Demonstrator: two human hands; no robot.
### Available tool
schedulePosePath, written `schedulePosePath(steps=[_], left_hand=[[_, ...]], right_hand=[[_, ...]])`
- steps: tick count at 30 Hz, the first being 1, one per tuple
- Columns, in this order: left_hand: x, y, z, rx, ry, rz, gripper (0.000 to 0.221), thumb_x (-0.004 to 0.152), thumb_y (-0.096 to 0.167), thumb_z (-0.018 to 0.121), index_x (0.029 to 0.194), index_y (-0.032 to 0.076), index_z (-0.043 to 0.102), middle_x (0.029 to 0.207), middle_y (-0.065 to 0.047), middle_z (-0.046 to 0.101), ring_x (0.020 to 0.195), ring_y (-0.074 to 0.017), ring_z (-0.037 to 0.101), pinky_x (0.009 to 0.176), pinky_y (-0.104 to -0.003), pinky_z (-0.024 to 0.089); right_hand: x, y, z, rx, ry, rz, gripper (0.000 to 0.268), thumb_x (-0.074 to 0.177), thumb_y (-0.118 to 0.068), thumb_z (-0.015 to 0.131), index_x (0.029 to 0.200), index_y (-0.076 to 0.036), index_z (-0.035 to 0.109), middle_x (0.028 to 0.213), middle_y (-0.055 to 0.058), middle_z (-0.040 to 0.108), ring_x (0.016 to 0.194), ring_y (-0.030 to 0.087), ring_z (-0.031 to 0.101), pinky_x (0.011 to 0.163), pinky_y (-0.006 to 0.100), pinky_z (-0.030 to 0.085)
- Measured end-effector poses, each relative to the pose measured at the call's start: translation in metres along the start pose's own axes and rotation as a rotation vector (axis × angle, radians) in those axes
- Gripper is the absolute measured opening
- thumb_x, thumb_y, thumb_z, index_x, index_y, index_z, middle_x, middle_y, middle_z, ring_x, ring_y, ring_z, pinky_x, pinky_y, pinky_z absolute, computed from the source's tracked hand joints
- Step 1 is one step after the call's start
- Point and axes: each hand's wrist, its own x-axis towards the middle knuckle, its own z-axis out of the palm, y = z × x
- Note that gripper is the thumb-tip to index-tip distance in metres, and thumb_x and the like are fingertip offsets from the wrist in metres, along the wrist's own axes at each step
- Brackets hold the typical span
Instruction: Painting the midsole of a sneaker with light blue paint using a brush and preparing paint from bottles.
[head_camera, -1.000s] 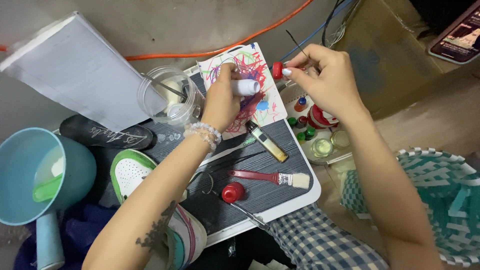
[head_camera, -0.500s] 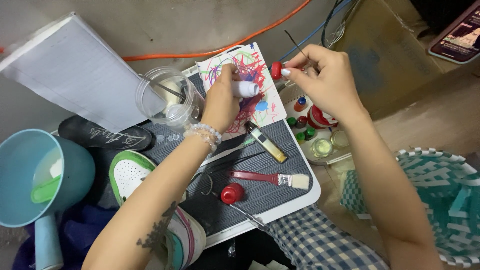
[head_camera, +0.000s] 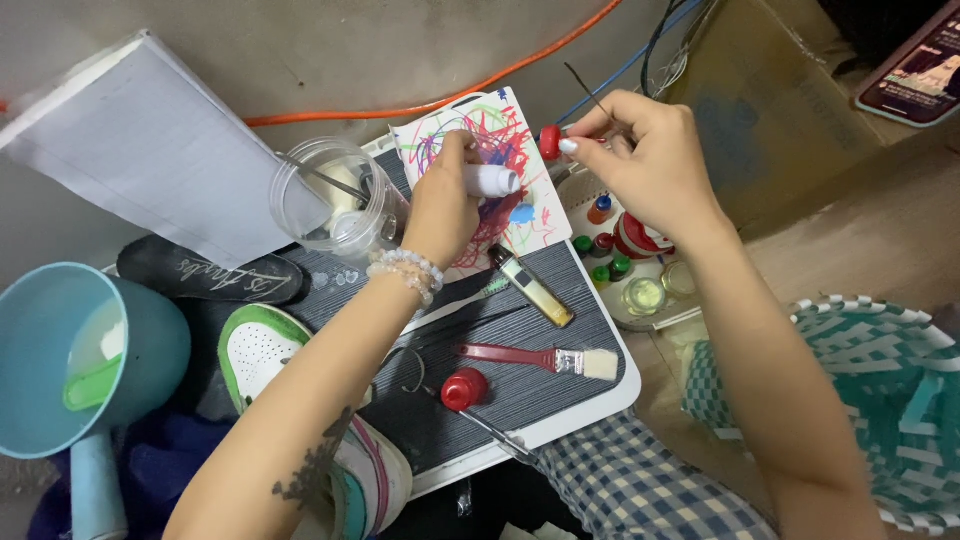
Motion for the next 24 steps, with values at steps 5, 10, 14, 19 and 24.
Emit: schedulePosePath(steps=[5, 10, 14, 19, 24], left_hand=[[-0.0007, 0.0017, 0.0007, -0.038, 0.005, -0.050, 0.057, 0.078, -0.004, 0.073, 0.128, 0.001, 0.047, 0.110, -0.017, 0.073, 0.097, -0.0309, 0.075, 0.082, -0.038, 0.061], [-0.0058, 0.0014, 0.0003, -0.076, -0.006, -0.072, 0.069, 0.071, -0.007, 0.077, 0.130, 0.003, 0.042, 0.115, -0.016, 0.072, 0.103, -0.0318, 0.074, 0.091, -0.040, 0.058], [-0.0057, -0.0049, 0.0050, -0.094, 0.028, -0.064, 0.070, 0.071, -0.004, 0.081, 0.129, 0.004, 0.041, 0.111, -0.014, 0.073, 0.100, -0.0311, 0.075, 0.088, -0.041, 0.059], [-0.0058, -0.0010, 0.0010, -0.211, 0.056, -0.072, 0.065, 0.070, -0.011, 0.072, 0.126, 0.006, 0.042, 0.108, -0.011, 0.071, 0.099, -0.0266, 0.074, 0.088, -0.038, 0.058], [-0.0058, -0.0013, 0.0013, -0.336, 0.035, -0.126, 0.066, 0.072, -0.010, 0.077, 0.123, 0.008, 0.040, 0.109, -0.010, 0.066, 0.103, -0.0244, 0.072, 0.087, -0.035, 0.059]], right_hand=[[0.0001, 0.0011, -0.0005, -0.002, 0.003, 0.000, 0.005, 0.091, 0.001, 0.077, 0.096, 0.000, 0.075, 0.060, -0.002, 0.048, 0.052, 0.005, 0.030, 0.050, 0.021, 0.024], [0.0004, 0.0007, 0.0006, -0.014, 0.012, -0.029, 0.006, 0.091, 0.003, 0.076, 0.096, 0.001, 0.075, 0.070, 0.002, 0.062, 0.054, 0.006, 0.033, 0.049, 0.021, 0.026], [0.0006, -0.0013, 0.0002, 0.016, 0.007, -0.021, 0.005, 0.091, 0.004, 0.075, 0.095, 0.002, 0.074, 0.070, 0.002, 0.062, 0.053, 0.005, 0.032, 0.049, 0.021, 0.026], [0.0015, -0.0048, 0.0003, 0.015, 0.011, -0.045, 0.009, 0.091, 0.004, 0.075, 0.099, 0.002, 0.074, 0.075, 0.003, 0.066, 0.054, 0.006, 0.033, 0.050, 0.021, 0.027], [0.0032, -0.0056, 0.0010, 0.019, -0.001, -0.074, 0.015, 0.089, 0.003, 0.075, 0.104, 0.002, 0.077, 0.076, 0.004, 0.065, 0.053, 0.006, 0.032, 0.048, 0.021, 0.025]])
